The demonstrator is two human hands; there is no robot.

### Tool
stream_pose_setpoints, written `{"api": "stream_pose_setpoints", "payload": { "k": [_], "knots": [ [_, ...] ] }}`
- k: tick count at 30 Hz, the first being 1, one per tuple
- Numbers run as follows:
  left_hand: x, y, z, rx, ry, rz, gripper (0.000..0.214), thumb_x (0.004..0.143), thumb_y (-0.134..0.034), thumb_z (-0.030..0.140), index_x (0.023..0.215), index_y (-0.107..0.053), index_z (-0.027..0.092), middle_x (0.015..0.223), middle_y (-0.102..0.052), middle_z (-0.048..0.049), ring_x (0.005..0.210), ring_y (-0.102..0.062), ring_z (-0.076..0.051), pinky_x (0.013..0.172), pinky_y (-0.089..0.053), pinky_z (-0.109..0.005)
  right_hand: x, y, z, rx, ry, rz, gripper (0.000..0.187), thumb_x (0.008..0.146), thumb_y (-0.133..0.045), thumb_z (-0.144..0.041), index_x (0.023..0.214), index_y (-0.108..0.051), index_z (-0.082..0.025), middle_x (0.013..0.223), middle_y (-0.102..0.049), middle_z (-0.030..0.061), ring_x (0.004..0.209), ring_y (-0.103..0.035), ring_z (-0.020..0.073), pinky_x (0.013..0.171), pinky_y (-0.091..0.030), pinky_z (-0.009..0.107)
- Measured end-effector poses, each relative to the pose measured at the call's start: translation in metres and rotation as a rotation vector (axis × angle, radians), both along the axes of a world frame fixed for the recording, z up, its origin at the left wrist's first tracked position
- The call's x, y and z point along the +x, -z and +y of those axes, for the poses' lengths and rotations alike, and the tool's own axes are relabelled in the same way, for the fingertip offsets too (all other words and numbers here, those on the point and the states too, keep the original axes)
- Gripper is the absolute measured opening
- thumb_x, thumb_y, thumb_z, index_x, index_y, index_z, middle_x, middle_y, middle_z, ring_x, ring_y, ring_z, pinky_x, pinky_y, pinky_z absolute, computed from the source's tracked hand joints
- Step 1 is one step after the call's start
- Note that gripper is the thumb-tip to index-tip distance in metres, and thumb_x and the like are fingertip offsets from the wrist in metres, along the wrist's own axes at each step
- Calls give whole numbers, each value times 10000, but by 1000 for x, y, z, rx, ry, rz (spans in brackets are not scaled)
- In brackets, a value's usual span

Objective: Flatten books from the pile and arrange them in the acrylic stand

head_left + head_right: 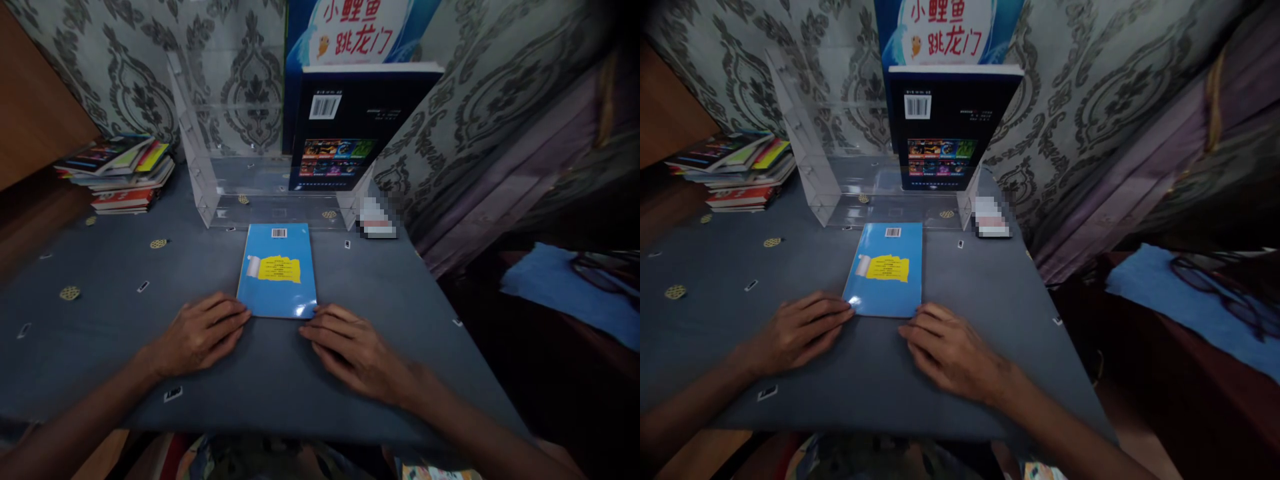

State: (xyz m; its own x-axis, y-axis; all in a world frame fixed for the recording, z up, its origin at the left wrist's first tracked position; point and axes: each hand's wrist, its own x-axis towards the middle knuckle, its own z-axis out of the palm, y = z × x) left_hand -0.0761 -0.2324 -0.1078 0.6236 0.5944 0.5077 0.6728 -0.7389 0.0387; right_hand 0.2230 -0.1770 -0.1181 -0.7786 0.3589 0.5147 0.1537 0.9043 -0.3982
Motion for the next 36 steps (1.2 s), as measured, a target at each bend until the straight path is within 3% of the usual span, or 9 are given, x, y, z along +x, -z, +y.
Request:
{"api": "stream_pose_setpoints", "payload": {
  "k": [5,8,12,16,22,28,32,36],
  "knots": [
    [0,-1,0,8,9,-12,224,903,-587,86,1104,-681,110,1004,-746,-94,956,-680,-198,718,-585,-290,0,-4,3,-86,-7,48,238,949,-520,-142,1127,-674,-167,892,-718,68,857,-653,185,876,-577,396],
    [0,-1,0,9,11,-11,210,906,-590,92,1095,-680,107,999,-746,-94,954,-682,-203,708,-584,-295,-8,-9,1,-73,-19,-13,282,967,-512,-185,1207,-658,-165,1085,-732,105,1049,-651,204,938,-559,409],
    [-1,1,-1,-13,-5,-5,218,909,-592,100,1110,-673,121,1014,-744,-94,969,-681,-207,721,-590,-306,-26,-10,-2,1,-73,-298,510,1013,-497,-376,1452,-477,-116,1503,-510,142,1440,-403,239,1190,-366,491],
    [-1,3,-2,-20,-14,-26,237,906,-592,97,1119,-684,141,1027,-745,-92,972,-682,-196,776,-589,-307,-30,-1,-3,18,-53,-420,606,1014,-489,-441,1507,-393,-102,1577,-401,134,1500,-300,233,1251,-249,495],
    [0,2,0,-43,-5,-69,262,900,-586,85,1133,-690,146,1015,-743,-89,960,-680,-190,776,-592,-303,-5,6,-2,69,28,-359,556,1002,-533,-334,1508,-402,-143,1539,-463,117,1481,-344,235,1215,-326,522],
    [1,-2,4,-105,-7,-162,226,910,-577,84,1080,-703,162,1004,-730,-88,1002,-670,-197,792,-601,-323,5,10,-2,116,177,-327,438,986,-551,-271,1421,-536,-223,1547,-457,95,1484,-316,344,1124,-403,639],
    [-1,1,8,-189,-86,-195,222,945,-551,156,1115,-693,172,1279,-651,-139,1265,-581,-264,968,-575,-451,6,10,-4,86,186,-318,456,982,-554,-264,1436,-522,-233,1561,-436,95,1475,-331,353,1102,-433,635],
    [-4,8,9,-211,-122,-181,285,964,-523,215,1214,-652,171,1385,-598,-150,1260,-607,-250,971,-589,-435,6,7,-9,52,181,-340,531,967,-576,-308,1477,-471,-206,1590,-384,114,1477,-327,354,1114,-437,606]
  ]
}}
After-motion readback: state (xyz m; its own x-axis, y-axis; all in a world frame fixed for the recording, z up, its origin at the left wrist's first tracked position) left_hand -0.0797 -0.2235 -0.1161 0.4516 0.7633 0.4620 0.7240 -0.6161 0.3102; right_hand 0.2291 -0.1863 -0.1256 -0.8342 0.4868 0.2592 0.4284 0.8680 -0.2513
